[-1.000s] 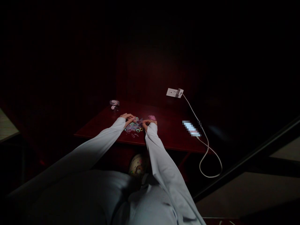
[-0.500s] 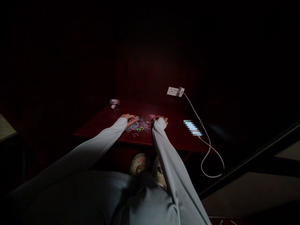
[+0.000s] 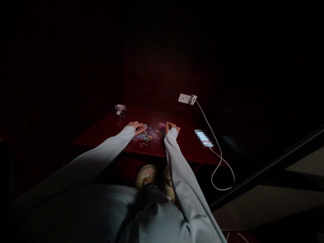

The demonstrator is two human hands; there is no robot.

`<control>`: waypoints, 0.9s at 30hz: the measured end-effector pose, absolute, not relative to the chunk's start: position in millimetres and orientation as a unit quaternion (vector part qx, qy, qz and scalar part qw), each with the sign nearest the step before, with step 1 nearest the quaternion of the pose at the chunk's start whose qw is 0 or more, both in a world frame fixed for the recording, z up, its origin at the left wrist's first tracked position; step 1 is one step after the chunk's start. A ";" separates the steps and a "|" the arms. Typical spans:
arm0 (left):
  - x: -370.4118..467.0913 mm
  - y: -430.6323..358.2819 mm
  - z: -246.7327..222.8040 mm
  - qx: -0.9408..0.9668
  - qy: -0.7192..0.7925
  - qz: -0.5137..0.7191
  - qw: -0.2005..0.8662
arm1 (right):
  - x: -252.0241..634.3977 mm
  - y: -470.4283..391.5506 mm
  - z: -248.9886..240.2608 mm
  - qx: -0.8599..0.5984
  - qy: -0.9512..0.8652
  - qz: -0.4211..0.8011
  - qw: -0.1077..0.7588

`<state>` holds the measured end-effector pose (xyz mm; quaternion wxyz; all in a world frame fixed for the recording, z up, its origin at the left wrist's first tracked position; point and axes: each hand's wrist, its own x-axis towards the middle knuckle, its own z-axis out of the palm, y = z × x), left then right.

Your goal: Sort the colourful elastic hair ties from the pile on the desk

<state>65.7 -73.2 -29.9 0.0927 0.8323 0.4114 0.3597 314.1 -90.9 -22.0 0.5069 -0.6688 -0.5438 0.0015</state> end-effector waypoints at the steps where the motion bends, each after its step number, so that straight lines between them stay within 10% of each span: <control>1: 65.9 -73.0 -30.2 0.836 0.409 0.355 0.088 | 306.3 -95.4 -21.4 -0.625 -0.600 -0.003 0.499; 27: 66.7 -71.9 -34.7 0.856 0.351 0.377 0.048 | 303.6 -84.0 -20.8 -0.687 -0.488 -0.006 0.539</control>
